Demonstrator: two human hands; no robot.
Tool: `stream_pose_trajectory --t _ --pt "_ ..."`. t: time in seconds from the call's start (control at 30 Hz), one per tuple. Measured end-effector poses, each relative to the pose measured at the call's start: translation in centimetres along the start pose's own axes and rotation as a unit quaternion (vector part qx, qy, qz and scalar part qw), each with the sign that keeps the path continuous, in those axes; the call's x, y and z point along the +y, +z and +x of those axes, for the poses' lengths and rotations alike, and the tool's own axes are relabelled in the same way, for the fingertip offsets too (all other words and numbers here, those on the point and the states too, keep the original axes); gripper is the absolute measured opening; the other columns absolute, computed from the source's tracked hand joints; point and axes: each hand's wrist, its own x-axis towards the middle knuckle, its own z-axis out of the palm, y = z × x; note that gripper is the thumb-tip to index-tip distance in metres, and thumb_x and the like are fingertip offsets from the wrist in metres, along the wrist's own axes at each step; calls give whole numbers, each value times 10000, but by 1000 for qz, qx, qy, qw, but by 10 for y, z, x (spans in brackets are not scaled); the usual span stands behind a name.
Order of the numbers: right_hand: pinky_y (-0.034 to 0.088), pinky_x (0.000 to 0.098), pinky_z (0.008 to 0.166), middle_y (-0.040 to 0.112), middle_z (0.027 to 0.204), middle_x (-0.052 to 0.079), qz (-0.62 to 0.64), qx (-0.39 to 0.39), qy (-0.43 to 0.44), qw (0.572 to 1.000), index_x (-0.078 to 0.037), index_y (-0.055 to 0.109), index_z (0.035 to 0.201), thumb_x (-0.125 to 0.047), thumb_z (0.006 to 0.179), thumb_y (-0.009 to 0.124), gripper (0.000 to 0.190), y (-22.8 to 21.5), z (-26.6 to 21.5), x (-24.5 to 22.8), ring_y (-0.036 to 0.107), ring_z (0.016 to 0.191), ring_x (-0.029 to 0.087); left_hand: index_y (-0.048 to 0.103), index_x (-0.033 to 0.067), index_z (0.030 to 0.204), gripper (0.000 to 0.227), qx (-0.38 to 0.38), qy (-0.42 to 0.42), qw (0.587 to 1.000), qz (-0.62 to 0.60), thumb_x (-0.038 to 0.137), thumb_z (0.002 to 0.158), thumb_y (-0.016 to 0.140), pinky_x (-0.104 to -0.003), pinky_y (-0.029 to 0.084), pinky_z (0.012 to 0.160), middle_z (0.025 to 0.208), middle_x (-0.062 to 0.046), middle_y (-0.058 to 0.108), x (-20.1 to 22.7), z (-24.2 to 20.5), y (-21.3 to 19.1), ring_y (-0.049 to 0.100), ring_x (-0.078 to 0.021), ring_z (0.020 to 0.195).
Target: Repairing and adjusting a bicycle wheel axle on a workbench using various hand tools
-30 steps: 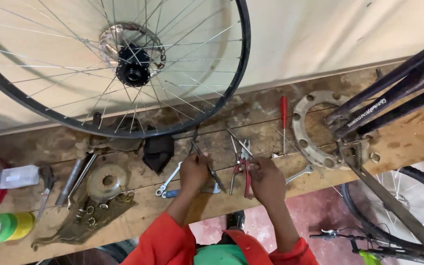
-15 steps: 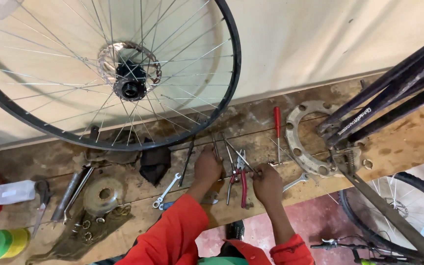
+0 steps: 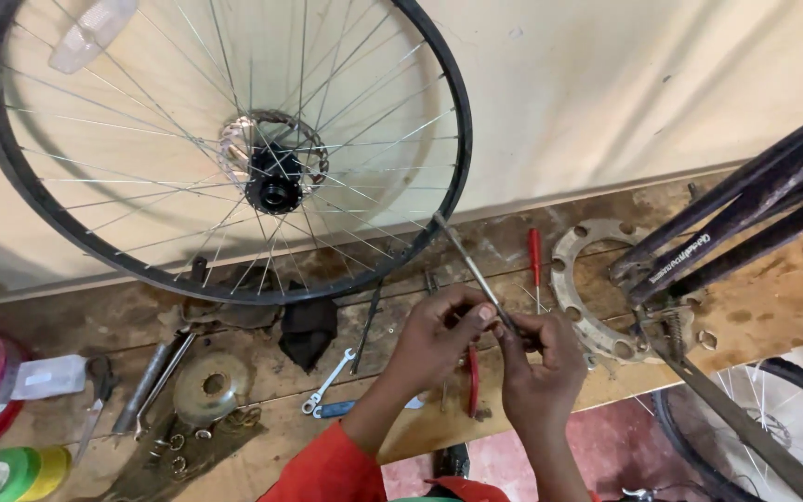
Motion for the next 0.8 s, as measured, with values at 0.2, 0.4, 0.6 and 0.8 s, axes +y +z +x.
stream_pose_trajectory --t 0.2,0.4,0.6,0.8 --pt "486 298 633 618 844 113 -19 60 -147 987 8 648 931 -32 880 716 94 5 -5 -34 575 740 200 715 70 1010 166 23 44 996 -67 200 941 638 -241 503 692 906 -18 691 38 -7 -7 624 -106 801" --pt "438 269 587 596 800 68 -13 76 -149 986 -32 652 906 -44 861 761 118 13 -9 -37 545 683 159 722 72 1056 240 47 69 996 -24 249 950 599 -254 523 707 902 -18 694 50 -13 -15 640 -116 822" --pt "500 253 597 649 820 101 19 49 -161 986 -5 657 923 -58 856 734 115 13 -9 -45 588 684 160 716 61 1084 278 47 52 997 -32 268 955 583 -240 525 629 870 -29 696 53 -14 -21 641 -113 732" --pt "531 247 571 623 858 70 148 -19 -29 988 -26 647 934 -216 929 599 196 3 5 -38 600 676 145 748 46 1067 333 58 -7 998 -27 306 925 596 -267 538 703 892 -33 755 51 -15 -23 688 -130 802"
